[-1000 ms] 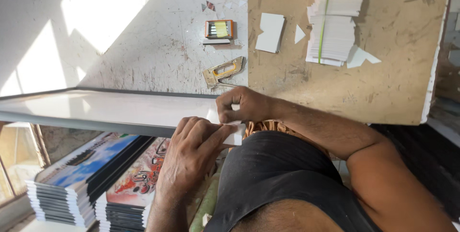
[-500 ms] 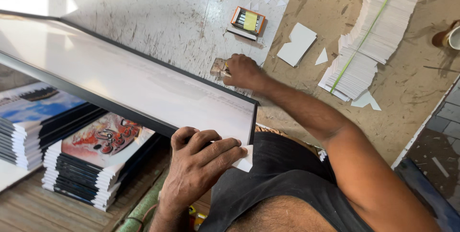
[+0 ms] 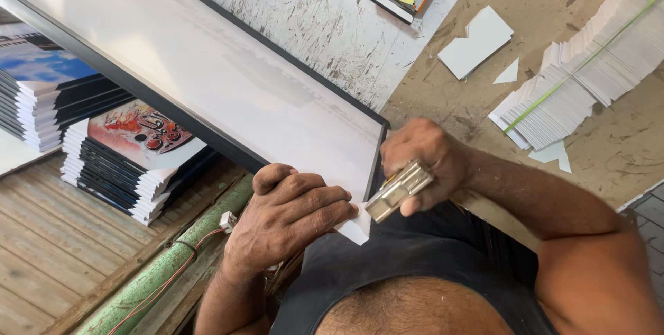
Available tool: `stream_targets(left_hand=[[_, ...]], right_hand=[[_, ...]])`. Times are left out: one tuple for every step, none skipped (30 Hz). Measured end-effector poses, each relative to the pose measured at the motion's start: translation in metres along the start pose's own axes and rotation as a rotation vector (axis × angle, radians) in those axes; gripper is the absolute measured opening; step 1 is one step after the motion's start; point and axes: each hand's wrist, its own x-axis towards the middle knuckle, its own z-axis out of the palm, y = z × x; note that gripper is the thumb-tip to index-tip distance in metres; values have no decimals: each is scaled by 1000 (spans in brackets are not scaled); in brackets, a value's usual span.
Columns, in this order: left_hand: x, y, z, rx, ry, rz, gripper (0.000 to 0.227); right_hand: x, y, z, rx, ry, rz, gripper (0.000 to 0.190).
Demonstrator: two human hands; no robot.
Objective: The person repeatedly picks up small white paper pieces and staples them to the corners of a rectangular frame. The person then places the completed frame onto a stack of similar frames and picks up another frame to continue the process.
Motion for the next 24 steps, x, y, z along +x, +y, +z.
stream_targets(left_hand=[[0,0,1,19,17,6,27],[-1,1,2,36,33,10,26],[-2,1,3,28,29,2,26],[-2,1,5,18,25,-6,26],[-3,0,6,9,21,-14,26],[-4,0,7,12,27,-14,26],[-5,0,7,15,32,-15,25],[-6,0,7,20,38,-16,25],[-7,-1,6,9,22,-23,25],[-8,0,6,-4,5,-31,26],[-9,0,6,-18,-12,-39,26],[-9,0,7,-1,5,-29,26],[-9,0,7,16,23,-20,26],[-9,-1,8,33,42,-11,26],[-8,-1,8,32,42,1,26],[-9,-2,8,32,43,12,26],[-9,-2,8,33,43,23,27],[-9,-2,8,12,38,13,27],[-10,-2,6,-9,32,3,27],[-9,-2,5,-29,29,7,28],[-9,-1,4,-38,31,4,29],[-7,0,3,-46,36,14,31],[-4,-1,3,-55,41,24,33],[-3,-1,1,-39,34,37,34]], right_hand=[[0,-2,0,-1,-50,15,56],[1,-4,0,-27,-76,18,56],[3,-5,-1,-53,-102,20,57],[5,-6,-1,-79,-128,24,58],[7,-7,-1,-77,-129,33,58],[9,-8,-1,-78,-130,41,58],[12,-9,-1,-79,-131,49,58],[14,-10,0,-82,-127,52,58],[15,-11,1,-84,-123,56,59],[15,-12,3,-85,-118,62,59],[14,-13,4,-84,-118,69,59],[12,-12,5,-90,-115,74,59],[9,-10,5,-96,-112,80,59],[6,-7,4,-111,-111,67,59],[2,-2,2,-126,-109,54,59],[-2,4,0,-141,-109,39,60],[-4,14,-1,-205,-113,141,58],[-5,28,-3,-273,-115,242,57],[-7,40,-6,-340,-117,343,56],[-9,51,-11,-441,-114,635,54],[-10,64,-13,-537,-105,929,52],[-7,78,-8,-701,33,951,40],[-2,94,-2,-863,174,965,31],[-1,106,2,-1009,234,949,38]])
